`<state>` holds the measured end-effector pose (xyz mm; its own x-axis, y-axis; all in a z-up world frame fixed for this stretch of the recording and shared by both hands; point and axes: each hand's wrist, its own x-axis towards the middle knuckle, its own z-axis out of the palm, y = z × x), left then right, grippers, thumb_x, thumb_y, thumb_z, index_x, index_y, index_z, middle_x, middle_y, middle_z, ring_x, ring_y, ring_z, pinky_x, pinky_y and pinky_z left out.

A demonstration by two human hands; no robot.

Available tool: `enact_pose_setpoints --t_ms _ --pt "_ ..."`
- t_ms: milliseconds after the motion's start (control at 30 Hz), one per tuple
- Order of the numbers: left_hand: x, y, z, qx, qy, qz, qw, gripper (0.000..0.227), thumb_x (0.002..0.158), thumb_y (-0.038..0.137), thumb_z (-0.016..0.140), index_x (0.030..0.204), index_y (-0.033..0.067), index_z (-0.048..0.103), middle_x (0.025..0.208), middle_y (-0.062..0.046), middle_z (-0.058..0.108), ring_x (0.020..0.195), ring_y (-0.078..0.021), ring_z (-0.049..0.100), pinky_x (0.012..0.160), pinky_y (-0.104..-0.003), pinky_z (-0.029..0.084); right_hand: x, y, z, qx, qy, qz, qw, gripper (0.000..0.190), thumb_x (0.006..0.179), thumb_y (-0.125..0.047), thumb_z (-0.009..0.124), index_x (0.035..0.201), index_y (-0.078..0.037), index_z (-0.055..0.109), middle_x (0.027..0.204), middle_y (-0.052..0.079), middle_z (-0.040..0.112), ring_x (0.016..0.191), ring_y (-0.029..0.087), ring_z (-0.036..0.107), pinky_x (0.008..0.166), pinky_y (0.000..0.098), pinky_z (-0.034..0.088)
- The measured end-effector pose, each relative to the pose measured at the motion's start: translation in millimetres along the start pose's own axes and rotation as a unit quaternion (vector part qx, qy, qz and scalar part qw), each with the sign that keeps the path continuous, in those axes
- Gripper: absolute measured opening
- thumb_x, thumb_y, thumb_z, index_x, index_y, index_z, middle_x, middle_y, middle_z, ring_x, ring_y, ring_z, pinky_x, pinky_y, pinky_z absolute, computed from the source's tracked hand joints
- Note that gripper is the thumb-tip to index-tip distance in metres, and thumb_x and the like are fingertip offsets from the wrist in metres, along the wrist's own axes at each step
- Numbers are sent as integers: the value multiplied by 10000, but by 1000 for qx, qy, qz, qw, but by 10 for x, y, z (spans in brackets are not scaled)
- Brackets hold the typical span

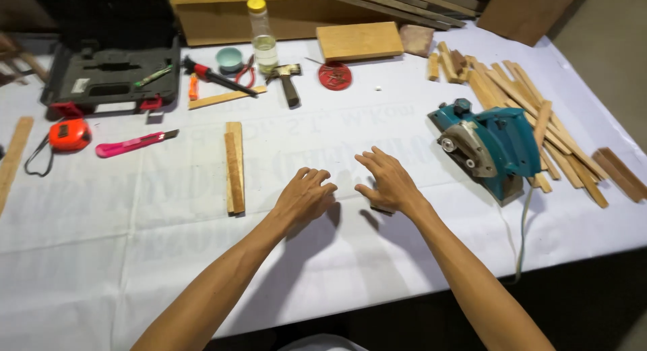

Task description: Measuring, marking, and assembling wood slats on a workshop table.

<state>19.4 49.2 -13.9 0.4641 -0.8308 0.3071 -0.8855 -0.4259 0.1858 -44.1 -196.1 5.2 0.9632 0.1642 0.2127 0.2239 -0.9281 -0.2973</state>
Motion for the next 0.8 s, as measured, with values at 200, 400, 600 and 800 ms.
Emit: enact_pose_setpoints --t_ms 200,400,600,800 --pt "-564 -457 -445 35 7 -106 994 212 869 267 747 998 100 766 1035 -91 691 969 -228 647 965 -429 444 742 -694 410 45 -14 -137 989 666 852 -360 760 1425 -110 531 1431 133 572 1430 376 424 1144 503 385" --pt "-1133 -869 -649 66 35 -217 973 216 843 266 753 981 100 759 939 -81 688 919 -252 647 885 -437 436 1227 -1199 797 21 -77 -193 978 681 869 -387 728 1454 -126 497 1432 147 544 1421 374 398 1155 511 338" --pt "-1266 -1100 -768 80 -19 -309 948 272 913 355 727 943 85 738 806 -94 700 797 -253 657 883 -439 408 1572 -1291 1218 -47 -124 -214 968 780 876 -407 708 1482 -11 417 1507 204 455 1436 387 366 1162 510 332" --pt "-1149 -1352 -574 26 3 -327 945 349 905 393 731 936 45 725 677 -95 697 591 -235 625 809 -432 412 1775 -1386 1402 -41 -151 -186 970 730 867 -338 714 1462 -19 434 1522 233 416 1432 390 364 1170 498 329"
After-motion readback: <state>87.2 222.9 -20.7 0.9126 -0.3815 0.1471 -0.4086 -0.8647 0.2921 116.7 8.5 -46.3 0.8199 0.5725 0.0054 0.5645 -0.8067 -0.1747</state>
